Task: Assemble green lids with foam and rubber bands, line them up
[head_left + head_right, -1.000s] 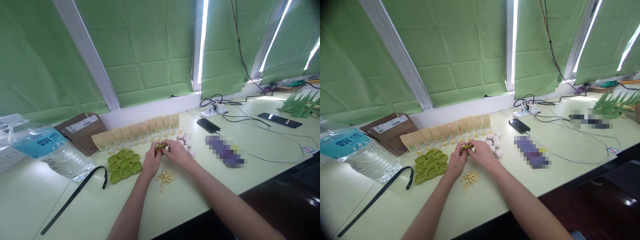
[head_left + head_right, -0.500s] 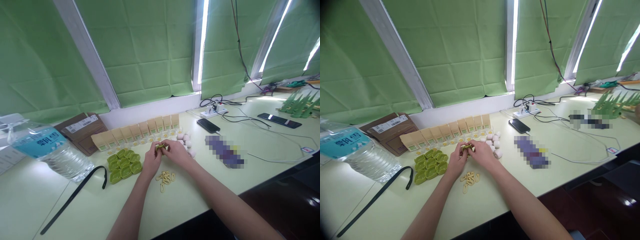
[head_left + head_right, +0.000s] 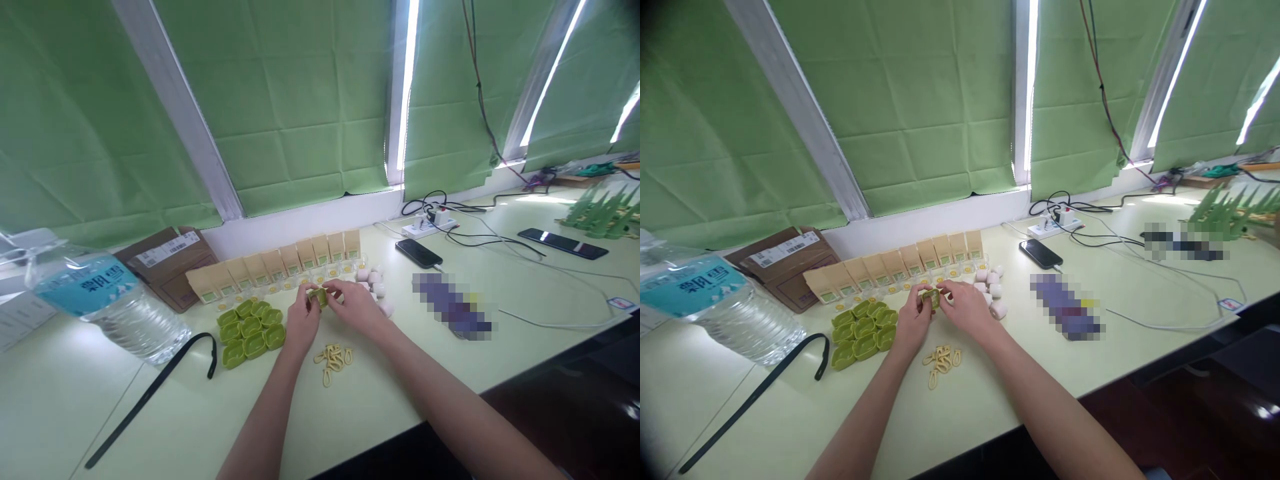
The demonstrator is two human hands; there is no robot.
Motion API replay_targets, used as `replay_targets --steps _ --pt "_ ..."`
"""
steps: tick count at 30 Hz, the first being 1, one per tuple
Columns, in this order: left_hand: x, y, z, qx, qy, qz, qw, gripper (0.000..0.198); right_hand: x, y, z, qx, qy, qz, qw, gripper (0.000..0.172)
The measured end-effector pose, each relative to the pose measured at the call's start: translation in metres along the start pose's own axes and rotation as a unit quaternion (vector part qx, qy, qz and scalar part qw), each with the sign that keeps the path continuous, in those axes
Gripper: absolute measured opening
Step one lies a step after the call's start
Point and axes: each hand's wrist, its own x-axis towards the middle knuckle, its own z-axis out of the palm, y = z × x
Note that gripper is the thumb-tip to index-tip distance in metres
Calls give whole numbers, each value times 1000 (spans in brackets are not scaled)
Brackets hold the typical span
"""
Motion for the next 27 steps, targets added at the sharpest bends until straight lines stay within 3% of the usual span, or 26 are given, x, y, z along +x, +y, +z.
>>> replay_targets --steps 5,9,15,18,20,23,27 --pt "1 -6 1 -9 -19 -20 1000 30 4 7 -3 10 34 2 999 23" --pt "0 -3 3 -10 -35 -13 999 33 10 14 -17 -14 47 16 999 24" --pt "-1 4 2 3 -33 3 999 40 24 27 -40 -158 3 70 985 32" --pt "-1 3 3 1 -35 15 999 42 31 28 -35 -241 -59 59 967 36" --pt "0 2 4 2 -37 19 999 43 36 28 -26 -274 -87 52 956 29" --pt "0 1 4 2 -36 23 999 44 43 26 -13 -272 -89 53 957 20" --pt "2 0 5 6 -37 24 999 44 47 27 -4 -251 -83 40 964 26"
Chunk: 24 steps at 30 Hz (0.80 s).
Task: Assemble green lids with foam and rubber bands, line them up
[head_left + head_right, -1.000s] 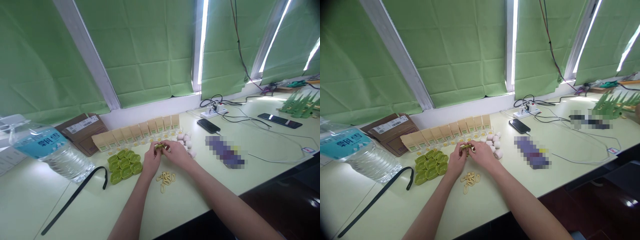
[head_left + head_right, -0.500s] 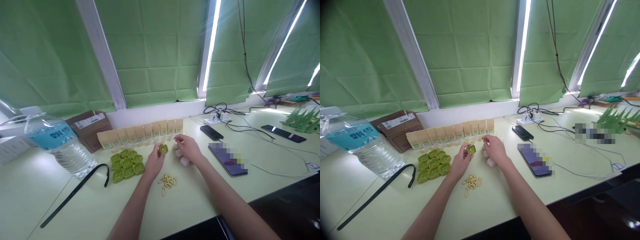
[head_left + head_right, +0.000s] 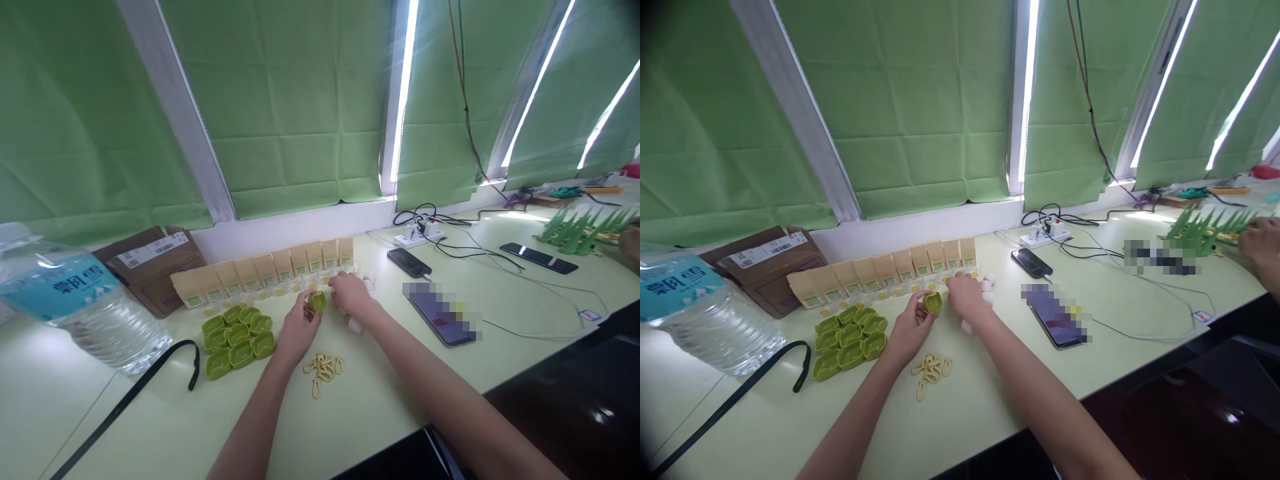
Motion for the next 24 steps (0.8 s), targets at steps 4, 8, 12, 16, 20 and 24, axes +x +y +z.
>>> replay_targets --steps 4,8,12,16,20,24 --pt "1 -1 0 -4 0 -4 1000 44 -5 5 4 43 32 -20 998 29" --pt "3 -4 1 -19 7 -10 1000 44 -16 7 4 178 130 -69 973 32" --pt "6 -9 1 -59 32 -21 997 48 -25 1 0 267 170 -132 939 26" --pt "7 -10 1 -107 47 -32 993 54 -30 -6 -1 289 162 -167 928 21" --pt "5 -6 1 -107 49 -22 993 54 -30 -9 2 294 137 -187 927 19" --pt "3 -3 -1 -86 47 -11 995 48 -29 -9 4 295 127 -186 928 21"
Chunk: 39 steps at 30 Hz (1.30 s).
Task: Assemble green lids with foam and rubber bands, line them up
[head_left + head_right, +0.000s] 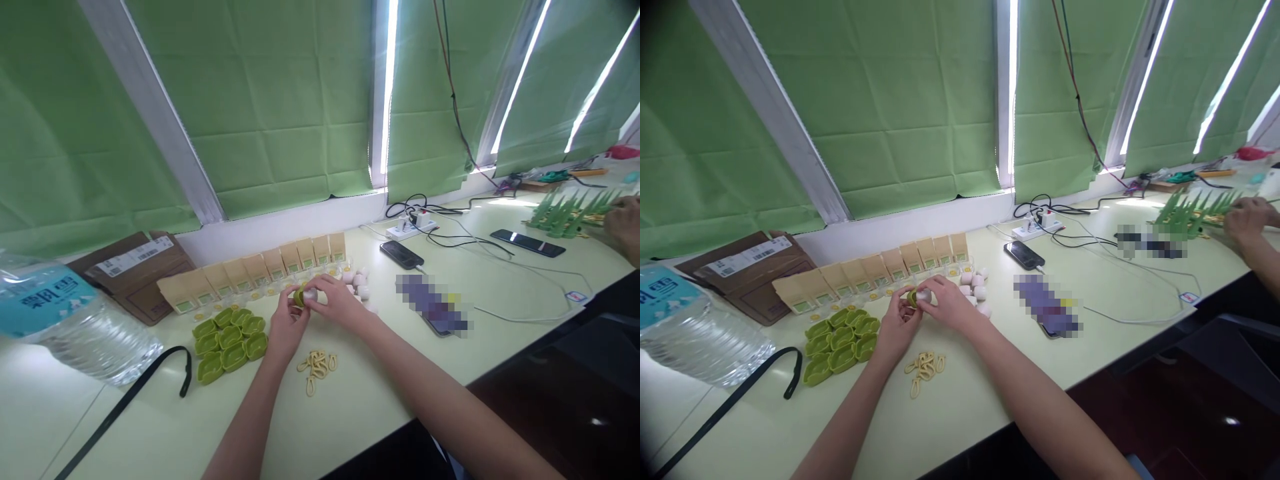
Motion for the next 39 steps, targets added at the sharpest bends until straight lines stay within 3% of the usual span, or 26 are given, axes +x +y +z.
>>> replay_targets --steps 10,19,26,39 --pt "2 -6 -1 -33 15 -7 999 51 -1 1 -1 1 -38 11 999 36" --pt "4 7 -1 -157 3 -78 985 51 -1 3 2 23 -3 11 1000 43" --pt "4 4 -3 -186 -11 -97 978 57 -1 2 2 30 -6 -19 999 32" --pt "4 5 -3 -195 -26 -96 976 51 -1 -3 -3 29 -13 -20 999 32"
